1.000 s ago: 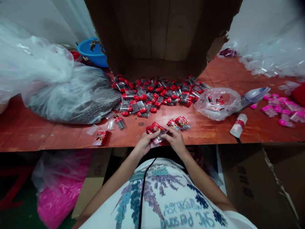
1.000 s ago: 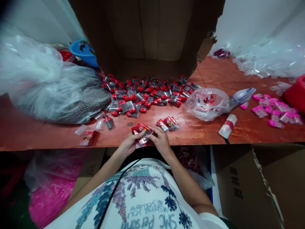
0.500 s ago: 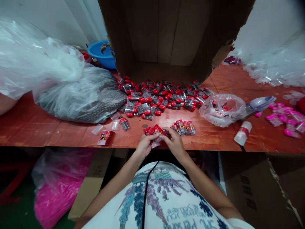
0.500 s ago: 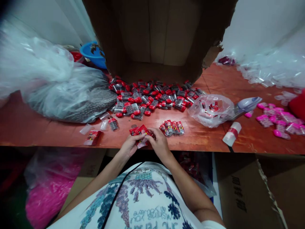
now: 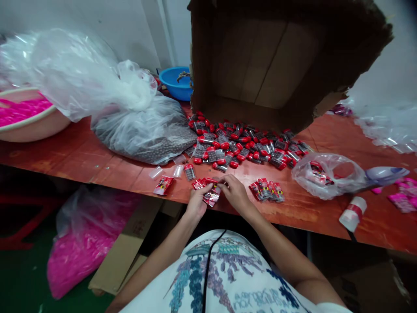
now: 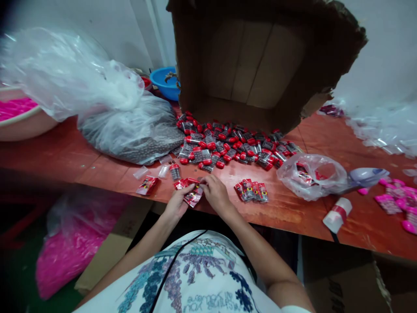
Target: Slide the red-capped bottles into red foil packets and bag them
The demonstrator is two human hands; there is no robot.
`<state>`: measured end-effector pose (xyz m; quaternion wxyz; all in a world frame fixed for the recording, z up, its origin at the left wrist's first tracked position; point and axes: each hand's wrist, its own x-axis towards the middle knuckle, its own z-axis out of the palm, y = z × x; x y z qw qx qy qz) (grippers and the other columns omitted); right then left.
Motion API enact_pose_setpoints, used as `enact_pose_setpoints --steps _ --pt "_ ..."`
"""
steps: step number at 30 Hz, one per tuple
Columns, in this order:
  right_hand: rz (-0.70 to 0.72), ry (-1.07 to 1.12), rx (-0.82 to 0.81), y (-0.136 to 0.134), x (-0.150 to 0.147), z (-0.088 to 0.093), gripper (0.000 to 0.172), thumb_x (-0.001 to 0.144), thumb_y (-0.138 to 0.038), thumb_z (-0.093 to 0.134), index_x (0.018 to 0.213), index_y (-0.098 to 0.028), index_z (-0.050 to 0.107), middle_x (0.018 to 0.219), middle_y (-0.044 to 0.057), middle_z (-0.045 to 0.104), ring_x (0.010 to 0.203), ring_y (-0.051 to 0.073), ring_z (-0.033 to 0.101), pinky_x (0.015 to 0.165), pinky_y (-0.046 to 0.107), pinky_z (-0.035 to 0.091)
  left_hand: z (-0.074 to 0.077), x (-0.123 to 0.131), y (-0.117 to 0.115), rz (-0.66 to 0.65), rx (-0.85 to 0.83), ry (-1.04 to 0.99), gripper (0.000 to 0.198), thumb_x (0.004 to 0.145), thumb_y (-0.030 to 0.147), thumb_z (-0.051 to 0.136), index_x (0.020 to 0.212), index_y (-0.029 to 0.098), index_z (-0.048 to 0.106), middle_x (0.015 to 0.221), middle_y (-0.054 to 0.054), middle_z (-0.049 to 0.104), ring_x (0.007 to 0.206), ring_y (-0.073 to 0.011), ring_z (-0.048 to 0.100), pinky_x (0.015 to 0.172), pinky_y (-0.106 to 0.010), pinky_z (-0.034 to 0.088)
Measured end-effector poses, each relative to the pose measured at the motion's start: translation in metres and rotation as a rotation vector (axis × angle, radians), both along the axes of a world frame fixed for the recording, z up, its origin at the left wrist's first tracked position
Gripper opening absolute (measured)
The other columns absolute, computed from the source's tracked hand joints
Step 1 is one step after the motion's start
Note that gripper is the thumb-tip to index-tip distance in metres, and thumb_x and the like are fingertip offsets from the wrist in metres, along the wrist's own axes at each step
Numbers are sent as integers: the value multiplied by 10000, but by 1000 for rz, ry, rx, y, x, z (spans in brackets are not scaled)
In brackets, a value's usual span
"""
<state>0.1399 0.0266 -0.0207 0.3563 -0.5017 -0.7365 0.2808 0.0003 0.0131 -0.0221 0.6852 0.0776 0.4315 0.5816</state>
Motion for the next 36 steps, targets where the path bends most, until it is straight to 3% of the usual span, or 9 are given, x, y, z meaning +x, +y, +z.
enact_pose_setpoints --steps 3,6,9,14,17,23,26,32,36 --pt "25 130 -63 4 -6 -3 119 889 -254 500 939 -207 598 890 22 654 815 160 616 744 267 470 -2 -3 1 28 14 -27 240 570 73 783 789 80 685 768 -81 723 702 -183 687 724 -297 555" --pt "84 114 -79 12 -8 -7 173 914 -299 467 961 -209 607 871 13 657 789 156 616 718 261 469 -1 -7 3 58 6 -31 236 568 38 770 779 84 675 745 -71 719 672 -182 686 687 -294 564" --pt "57 -69 46 29 -6 -13 232 933 -290 433 991 -202 639 911 47 663 855 182 597 775 291 462 1 -13 6 93 -62 -27 190 608 15 733 768 89 660 688 -55 704 581 -165 669 606 -274 566" --pt "-53 -495 235 50 1 -30 332 885 -229 522 1203 -156 584 1138 134 600 1012 260 518 904 378 420 1 -22 12 141 -151 -140 101 704 23 672 760 103 644 659 -45 691 565 -148 664 574 -249 567" --pt "-50 -567 249 46 7 -39 308 901 -177 462 1174 -158 604 1059 127 608 948 240 528 869 349 440 0 -25 14 133 -165 -207 80 749 31 636 764 110 635 684 -54 699 600 -157 677 578 -253 570" --pt "-93 -546 231 30 30 -39 355 883 -126 425 1200 -161 582 1145 129 591 1015 233 538 882 337 443 1 -23 18 93 -201 -258 46 785 66 616 769 108 622 682 -60 696 563 -144 665 554 -249 566" --pt "-104 -428 144 19 39 -29 340 865 -160 468 1179 -175 598 1045 114 634 971 238 561 865 354 444 1 -19 21 60 -226 -259 49 806 92 603 762 109 616 682 -65 696 549 -145 661 526 -250 560" --pt "-173 353 -206 -25 28 -10 354 842 -319 555 1177 -205 570 958 47 649 760 160 595 705 290 489 0 -8 25 51 -225 -286 78 819 80 579 756 101 621 684 -80 696 579 -147 669 566 -244 562" --pt "-141 575 -348 -41 17 -7 427 794 -322 612 1202 -219 543 846 11 613 706 139 575 629 254 485 0 2 24 47 -199 -276 64 797 62 599 784 110 640 701 -65 700 597 -140 670 578 -231 556"
